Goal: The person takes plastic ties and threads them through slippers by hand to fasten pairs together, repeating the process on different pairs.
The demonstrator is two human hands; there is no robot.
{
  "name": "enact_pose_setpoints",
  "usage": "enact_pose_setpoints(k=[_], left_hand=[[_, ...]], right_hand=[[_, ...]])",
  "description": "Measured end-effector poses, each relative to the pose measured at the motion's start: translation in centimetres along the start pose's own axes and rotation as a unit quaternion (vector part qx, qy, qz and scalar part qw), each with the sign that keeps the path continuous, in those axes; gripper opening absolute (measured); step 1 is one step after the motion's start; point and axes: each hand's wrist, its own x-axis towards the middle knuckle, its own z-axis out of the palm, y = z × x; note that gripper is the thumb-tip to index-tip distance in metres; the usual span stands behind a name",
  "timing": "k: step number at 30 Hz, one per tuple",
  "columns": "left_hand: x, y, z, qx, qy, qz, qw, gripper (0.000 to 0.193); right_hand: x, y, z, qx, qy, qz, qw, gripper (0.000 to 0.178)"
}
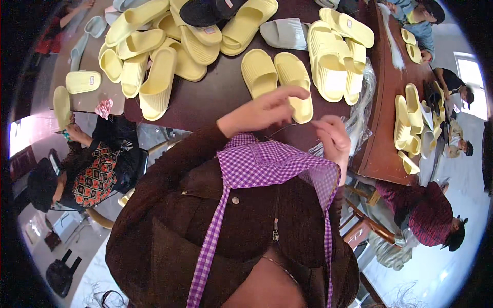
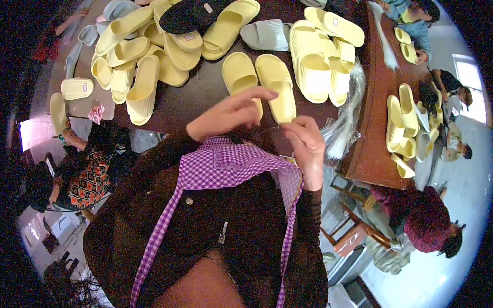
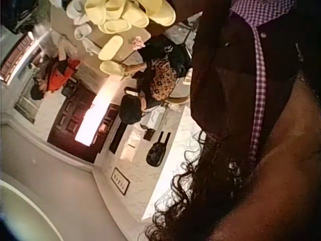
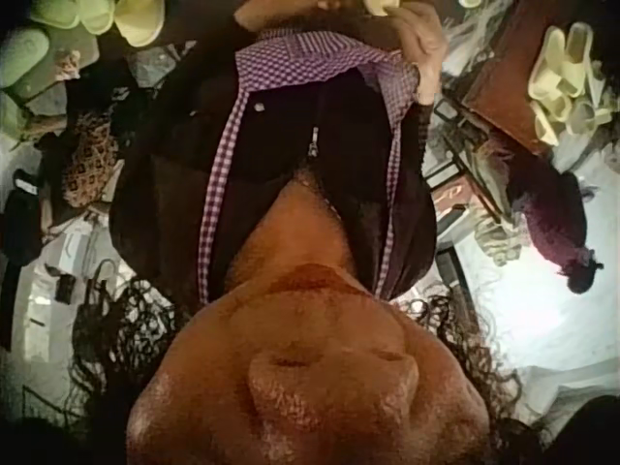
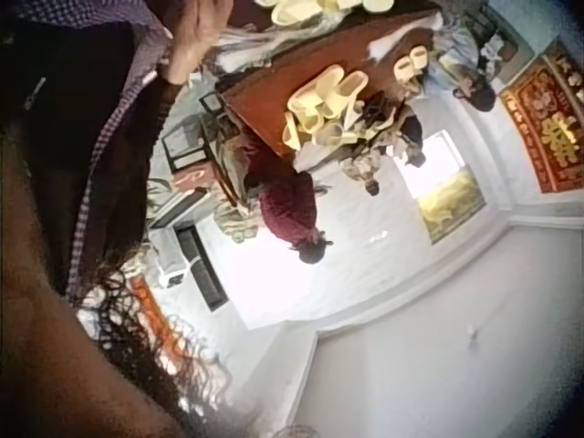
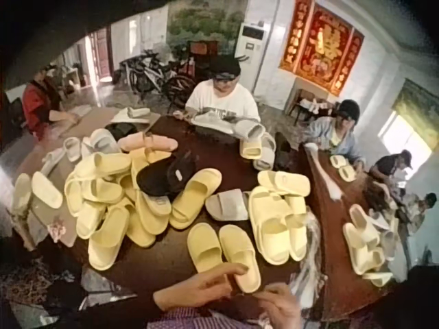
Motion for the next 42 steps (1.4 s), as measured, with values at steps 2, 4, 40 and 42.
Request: enact_pose_setpoints(k=[2, 4, 40, 42], left_hand=[[1.7, -1.5, 2.3, 0.062, 0.004, 0.155, 0.986, 0.016], [2.4, -2.3, 2.8, 0.090, 0.002, 0.231, 0.969, 0.017], [0.0, -6.3, -2.8, 0.511, 0.072, 0.172, 0.839, 0.012], [-0.9, -6.3, -2.6, 0.520, 0.066, 0.165, 0.836, 0.011]], right_hand=[[-0.7, -0.4, -0.7, 0.052, -0.013, 0.014, 0.998, 0.017], [-0.9, -0.6, -1.6, 0.157, -0.025, 0.043, 0.986, 0.013], [4.8, 8.0, -3.8, 0.030, 0.125, 0.262, 0.956, 0.022], [4.1, 9.5, -4.0, -0.149, -0.027, 0.317, 0.936, 0.021]])
